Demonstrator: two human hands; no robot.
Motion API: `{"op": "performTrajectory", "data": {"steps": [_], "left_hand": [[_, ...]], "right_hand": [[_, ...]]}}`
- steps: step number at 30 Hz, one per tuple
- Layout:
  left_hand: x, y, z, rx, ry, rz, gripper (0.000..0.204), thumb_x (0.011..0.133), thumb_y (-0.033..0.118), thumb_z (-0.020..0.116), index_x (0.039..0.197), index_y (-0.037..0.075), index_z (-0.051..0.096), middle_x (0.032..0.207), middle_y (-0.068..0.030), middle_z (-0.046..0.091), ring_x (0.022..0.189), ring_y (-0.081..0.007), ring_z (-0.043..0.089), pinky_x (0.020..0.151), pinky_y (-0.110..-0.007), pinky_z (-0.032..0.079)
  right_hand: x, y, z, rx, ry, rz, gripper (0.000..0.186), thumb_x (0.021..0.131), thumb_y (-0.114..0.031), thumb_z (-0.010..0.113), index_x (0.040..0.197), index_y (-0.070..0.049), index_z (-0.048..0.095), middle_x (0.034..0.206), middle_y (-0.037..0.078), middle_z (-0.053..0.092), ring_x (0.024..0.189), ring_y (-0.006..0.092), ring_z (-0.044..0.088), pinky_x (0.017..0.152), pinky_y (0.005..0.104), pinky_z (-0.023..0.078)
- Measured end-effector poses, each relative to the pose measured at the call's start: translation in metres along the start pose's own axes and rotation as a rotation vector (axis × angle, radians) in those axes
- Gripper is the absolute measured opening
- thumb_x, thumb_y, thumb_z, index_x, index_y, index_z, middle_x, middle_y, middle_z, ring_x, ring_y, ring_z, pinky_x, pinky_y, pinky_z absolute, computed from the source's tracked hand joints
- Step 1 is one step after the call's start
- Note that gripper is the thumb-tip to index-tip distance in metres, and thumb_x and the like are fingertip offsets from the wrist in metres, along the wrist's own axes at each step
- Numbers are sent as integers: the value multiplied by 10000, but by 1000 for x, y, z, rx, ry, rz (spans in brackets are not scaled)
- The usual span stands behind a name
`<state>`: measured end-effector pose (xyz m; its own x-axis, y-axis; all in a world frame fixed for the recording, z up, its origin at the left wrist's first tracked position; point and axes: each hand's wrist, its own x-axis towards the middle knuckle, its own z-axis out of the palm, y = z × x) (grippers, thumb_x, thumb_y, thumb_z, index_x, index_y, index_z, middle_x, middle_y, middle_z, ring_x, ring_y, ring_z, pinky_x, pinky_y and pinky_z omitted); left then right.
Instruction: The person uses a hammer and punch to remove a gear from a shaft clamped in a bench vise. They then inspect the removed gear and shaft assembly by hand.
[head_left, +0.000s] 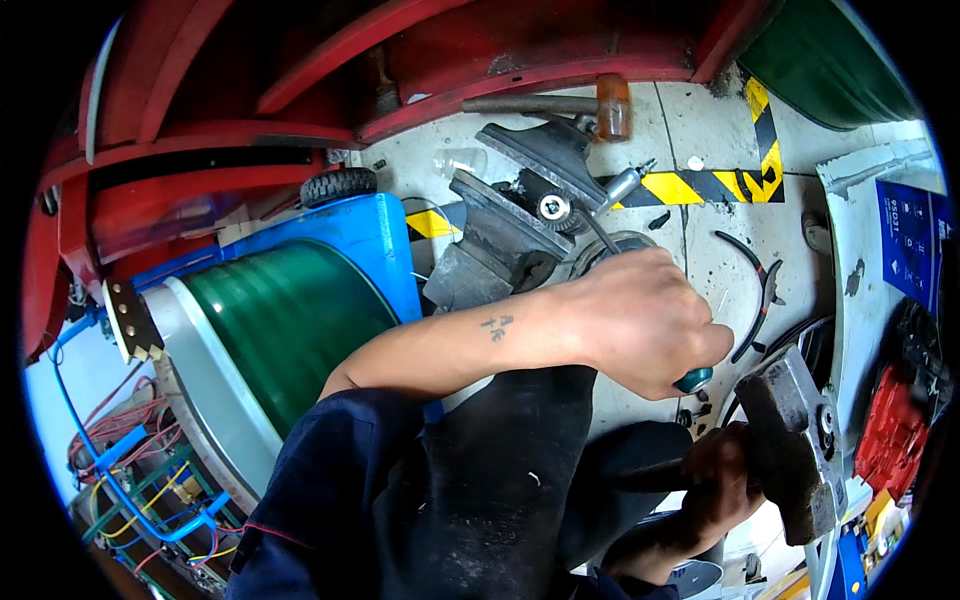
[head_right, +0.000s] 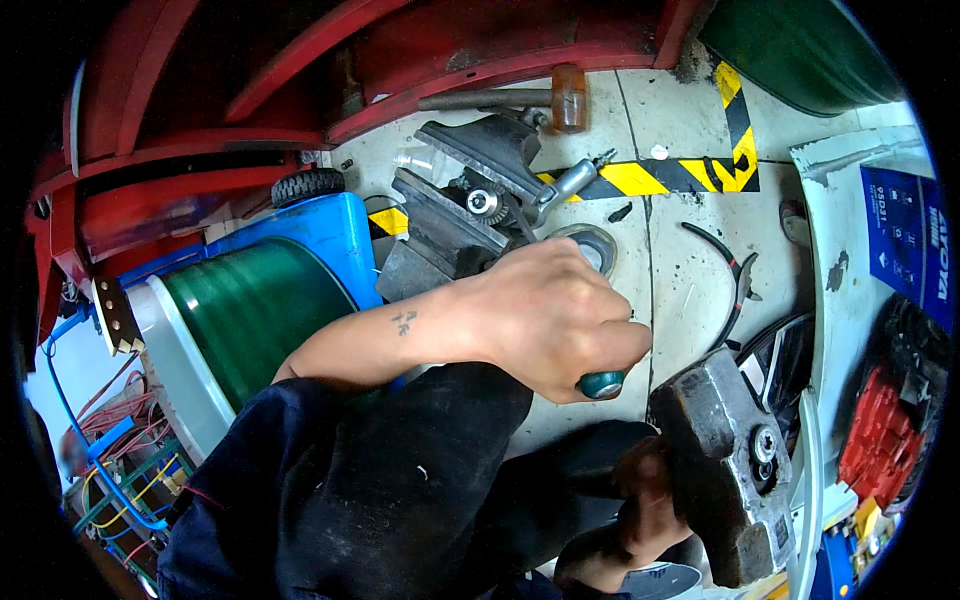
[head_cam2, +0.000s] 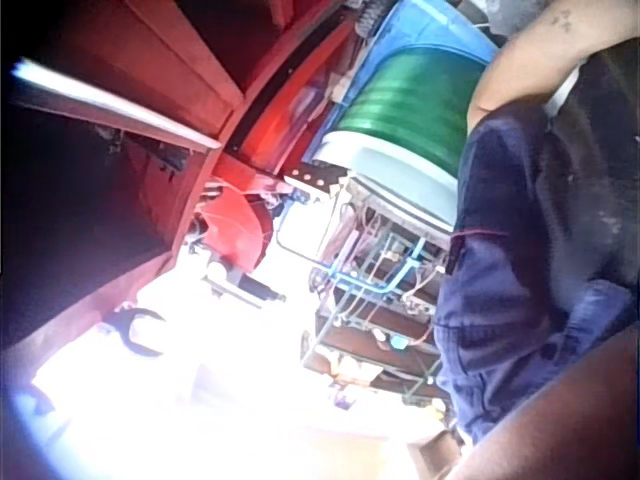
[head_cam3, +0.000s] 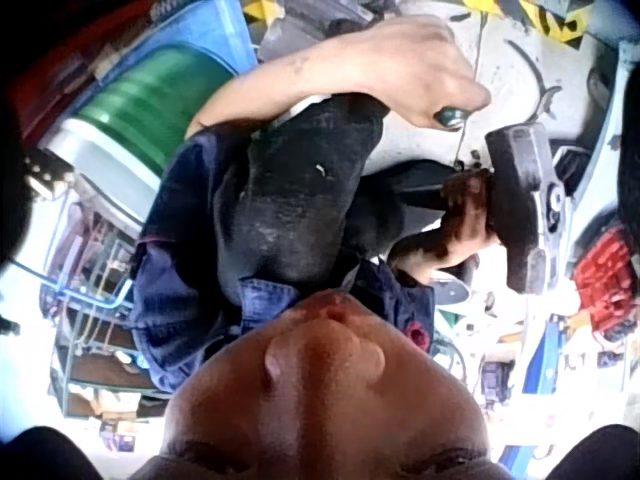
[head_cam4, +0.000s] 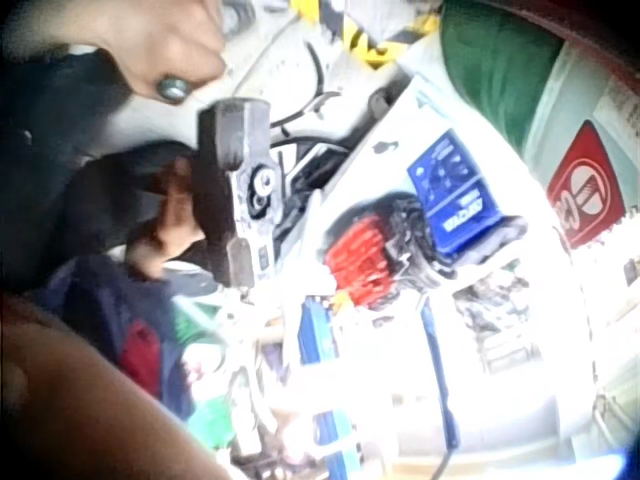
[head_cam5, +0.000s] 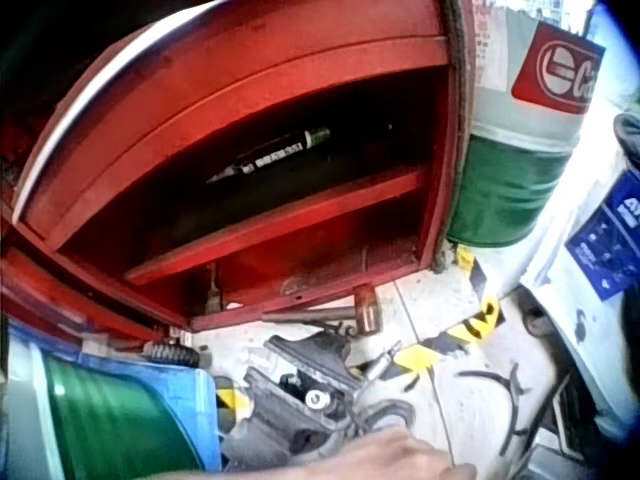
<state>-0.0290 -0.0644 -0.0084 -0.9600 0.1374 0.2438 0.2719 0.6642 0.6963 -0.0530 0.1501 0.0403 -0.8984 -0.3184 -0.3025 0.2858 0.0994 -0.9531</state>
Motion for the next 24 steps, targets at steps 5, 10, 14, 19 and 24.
{"op": "performTrajectory", "data": {"steps": [5, 10, 14, 19, 24], "left_hand": [[1, 0, -12, -100, 13, -38, 186, 616, 181, 720, 686, 112, 562, 562, -41, 513, 542, -265, 597, 476, -384, 438], [7, -1, -20, -127, 24, -58, 178, 639, 176, 713, 662, 108, 550, 560, -53, 499, 531, -272, 574, 473, -374, 430], [11, -12, -43, -251, 83, -55, 132, 665, 120, 696, 655, 84, 570, 572, -62, 556, 530, -230, 597, 492, -328, 455], [23, -28, -58, -370, 147, -158, 101, 711, 80, 691, 706, 26, 606, 571, -67, 573, 524, -173, 602, 515, -301, 467], [25, -9, -33, -187, 16, -154, 230, 665, 193, 746, 691, 57, 563, 622, -136, 601, 661, -349, 638, 569, -403, 488]], "right_hand": [[-4, 5, -5, -72, -8, 11, 173, 852, -88, 632, 946, 34, 551, 551, 28, 450, 393, 84, 385, 372, 230, 311], [-3, 4, -2, -121, 51, -8, 220, 849, -95, 643, 993, 45, 554, 547, 30, 465, 390, 83, 388, 367, 228, 313], [3, -5, 6, -86, 90, 8, 240, 846, -103, 651, 1007, 46, 552, 549, 39, 479, 386, 88, 413, 359, 219, 318], [16, -12, -1, -189, 92, -78, 235, 821, -143, 672, 941, 29, 565, 543, 39, 495, 410, 88, 452, 389, 216, 334], [29, -43, 21, -192, 81, -57, 248, 825, -156, 665, 929, 33, 544, 532, 17, 444, 391, 78, 406, 369, 218, 306]]}}
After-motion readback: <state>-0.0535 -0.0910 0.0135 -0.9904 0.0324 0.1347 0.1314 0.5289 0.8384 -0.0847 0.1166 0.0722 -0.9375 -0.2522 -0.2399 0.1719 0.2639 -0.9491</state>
